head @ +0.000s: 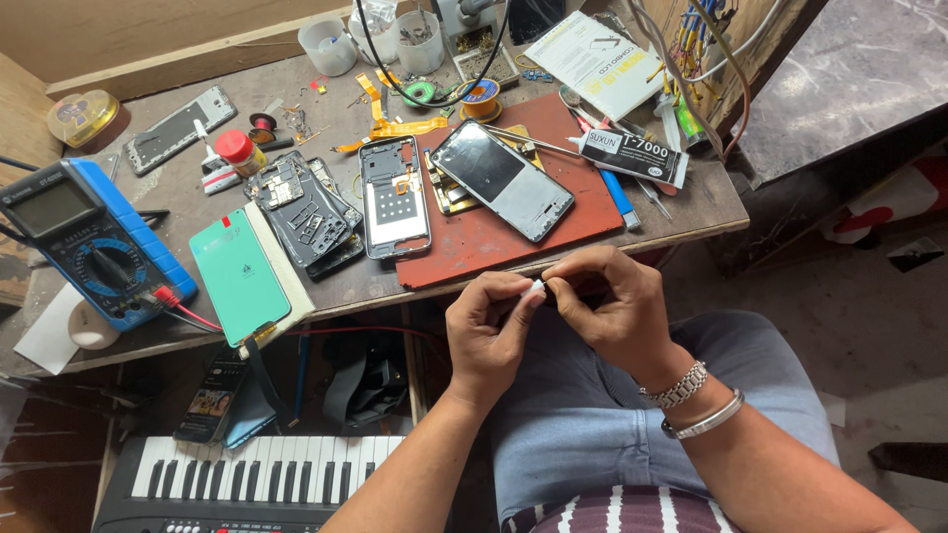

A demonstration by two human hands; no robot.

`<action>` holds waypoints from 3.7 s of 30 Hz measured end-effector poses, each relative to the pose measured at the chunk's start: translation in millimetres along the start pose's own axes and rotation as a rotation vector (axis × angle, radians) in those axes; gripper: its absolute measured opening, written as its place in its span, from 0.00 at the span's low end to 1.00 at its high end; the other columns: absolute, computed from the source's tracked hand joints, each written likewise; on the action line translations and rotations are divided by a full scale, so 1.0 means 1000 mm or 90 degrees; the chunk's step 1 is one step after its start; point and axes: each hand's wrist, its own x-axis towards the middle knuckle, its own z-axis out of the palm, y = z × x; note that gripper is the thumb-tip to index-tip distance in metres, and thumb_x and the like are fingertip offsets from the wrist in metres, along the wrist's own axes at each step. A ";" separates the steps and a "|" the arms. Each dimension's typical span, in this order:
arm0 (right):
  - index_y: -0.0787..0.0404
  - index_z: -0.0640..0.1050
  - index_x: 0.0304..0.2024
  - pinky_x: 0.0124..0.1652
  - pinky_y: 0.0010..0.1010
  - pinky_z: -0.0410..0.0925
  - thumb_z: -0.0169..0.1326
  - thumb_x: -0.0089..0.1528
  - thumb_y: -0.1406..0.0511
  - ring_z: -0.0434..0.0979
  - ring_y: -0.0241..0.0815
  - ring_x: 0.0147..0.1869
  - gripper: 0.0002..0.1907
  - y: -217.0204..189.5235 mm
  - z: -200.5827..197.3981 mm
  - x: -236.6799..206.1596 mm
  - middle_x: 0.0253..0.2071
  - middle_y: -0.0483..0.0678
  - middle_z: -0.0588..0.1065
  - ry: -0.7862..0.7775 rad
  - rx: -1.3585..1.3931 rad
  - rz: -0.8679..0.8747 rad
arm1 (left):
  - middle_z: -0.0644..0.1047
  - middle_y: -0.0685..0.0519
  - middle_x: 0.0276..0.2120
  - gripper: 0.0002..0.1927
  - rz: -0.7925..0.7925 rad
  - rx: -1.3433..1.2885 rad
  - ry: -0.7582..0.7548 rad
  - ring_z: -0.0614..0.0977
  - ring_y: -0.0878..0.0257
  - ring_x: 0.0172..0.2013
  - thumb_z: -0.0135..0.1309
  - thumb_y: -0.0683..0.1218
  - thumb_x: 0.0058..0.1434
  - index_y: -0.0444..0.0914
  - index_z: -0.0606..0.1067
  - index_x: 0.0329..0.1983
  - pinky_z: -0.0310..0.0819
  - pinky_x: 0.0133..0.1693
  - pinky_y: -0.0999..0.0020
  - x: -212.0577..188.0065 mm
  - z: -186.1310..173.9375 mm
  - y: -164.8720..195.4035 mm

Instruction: The person picks up a phone frame and a tube of adhesive, then squeezes and spreads the adhesive around the inner edge of the frame. They set the frame down, pick up a replacement screen, and peel the protective film from the screen.

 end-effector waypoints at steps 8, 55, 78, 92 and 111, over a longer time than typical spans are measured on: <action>0.61 0.63 0.39 0.35 0.21 0.74 0.57 0.61 0.76 0.78 0.27 0.37 0.16 0.011 0.001 -0.002 0.37 0.47 0.79 0.011 -0.044 -0.002 | 0.79 0.49 0.41 0.06 0.038 0.041 -0.022 0.81 0.68 0.42 0.61 0.35 0.65 0.30 0.75 0.42 0.78 0.45 0.77 -0.001 0.003 0.003; 0.63 0.71 0.43 0.37 0.21 0.76 0.58 0.63 0.75 0.79 0.28 0.39 0.10 0.007 0.000 -0.002 0.43 0.48 0.80 0.009 -0.018 -0.017 | 0.79 0.49 0.44 0.06 0.040 0.045 0.005 0.82 0.67 0.44 0.60 0.31 0.63 0.30 0.77 0.41 0.79 0.47 0.76 0.003 0.004 0.012; 0.62 0.77 0.47 0.46 0.33 0.72 0.65 0.66 0.67 0.81 0.45 0.44 0.10 0.010 -0.060 0.047 0.43 0.50 0.79 0.086 -0.393 -0.086 | 0.77 0.54 0.31 0.14 0.011 0.033 0.006 0.77 0.69 0.32 0.53 0.47 0.74 0.33 0.74 0.34 0.73 0.38 0.76 0.003 -0.004 -0.001; 0.56 0.79 0.53 0.54 0.46 0.67 0.65 0.61 0.58 0.77 0.55 0.54 0.20 0.026 -0.082 0.094 0.48 0.51 0.79 -0.055 -0.592 -0.029 | 0.81 0.54 0.37 0.06 0.044 0.106 0.031 0.81 0.73 0.36 0.63 0.36 0.63 0.34 0.77 0.40 0.77 0.39 0.80 0.006 0.003 0.010; 0.66 0.75 0.52 0.58 0.39 0.73 0.52 0.69 0.64 0.81 0.49 0.51 0.12 0.063 -0.094 0.064 0.46 0.54 0.78 0.148 -0.307 -0.135 | 0.82 0.58 0.33 0.06 0.292 0.746 0.136 0.81 0.58 0.41 0.66 0.43 0.56 0.43 0.78 0.31 0.62 0.51 0.59 0.038 -0.019 0.084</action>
